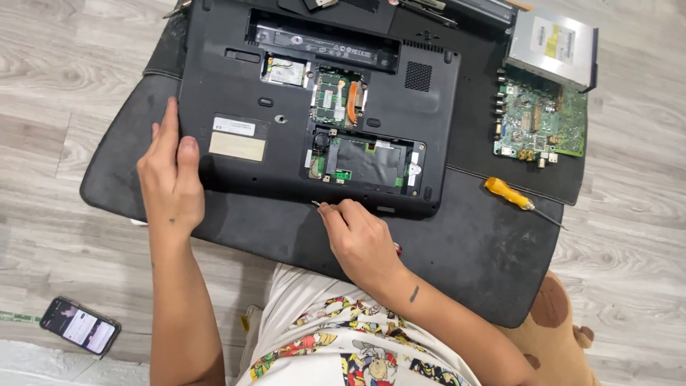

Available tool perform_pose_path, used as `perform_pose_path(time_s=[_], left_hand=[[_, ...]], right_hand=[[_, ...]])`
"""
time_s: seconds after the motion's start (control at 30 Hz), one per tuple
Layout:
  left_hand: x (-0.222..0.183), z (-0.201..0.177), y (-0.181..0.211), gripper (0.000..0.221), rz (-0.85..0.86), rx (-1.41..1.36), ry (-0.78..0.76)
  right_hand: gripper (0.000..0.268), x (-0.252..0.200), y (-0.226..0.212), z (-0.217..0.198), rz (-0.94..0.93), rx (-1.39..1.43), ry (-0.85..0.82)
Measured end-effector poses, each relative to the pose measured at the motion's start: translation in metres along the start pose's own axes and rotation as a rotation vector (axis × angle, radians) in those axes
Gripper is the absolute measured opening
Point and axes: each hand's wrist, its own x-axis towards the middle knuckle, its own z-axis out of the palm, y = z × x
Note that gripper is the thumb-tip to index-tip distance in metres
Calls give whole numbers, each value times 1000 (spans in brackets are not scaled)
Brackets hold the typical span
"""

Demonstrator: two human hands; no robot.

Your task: Disassembling a laptop to access internal components using a screwdriver and prying tools.

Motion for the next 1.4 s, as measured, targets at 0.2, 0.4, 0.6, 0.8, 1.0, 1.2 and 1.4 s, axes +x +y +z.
perform_pose_path(time_s=[0.2, 0.4, 0.6, 0.8, 1.0, 1.2, 1.4], left_hand=[[1, 0, 0, 61, -36, -19, -13], [1, 0, -1, 64, -54, -44, -17], [1, -2, 1, 67, -63, -46, -35], [2, -4, 6, 66, -76, -50, -36], [2, -3, 1, 66, -39, -48, -22], [1, -2, -3, 65, -28, -46, -11], [-1, 0, -9, 62, -4, -36, 10]], right_hand=[[2, 7, -6, 3, -26, 1, -13], [4, 11, -10, 6, -45, 1, -29], [7, 10, -10, 13, -67, -6, -12], [9, 12, -12, 14, -81, -10, 0], [12, 13, -17, -4, -19, 56, -95], [25, -2, -12, -23, -3, 72, -175], [28, -27, 10, -28, 50, 100, -131]])
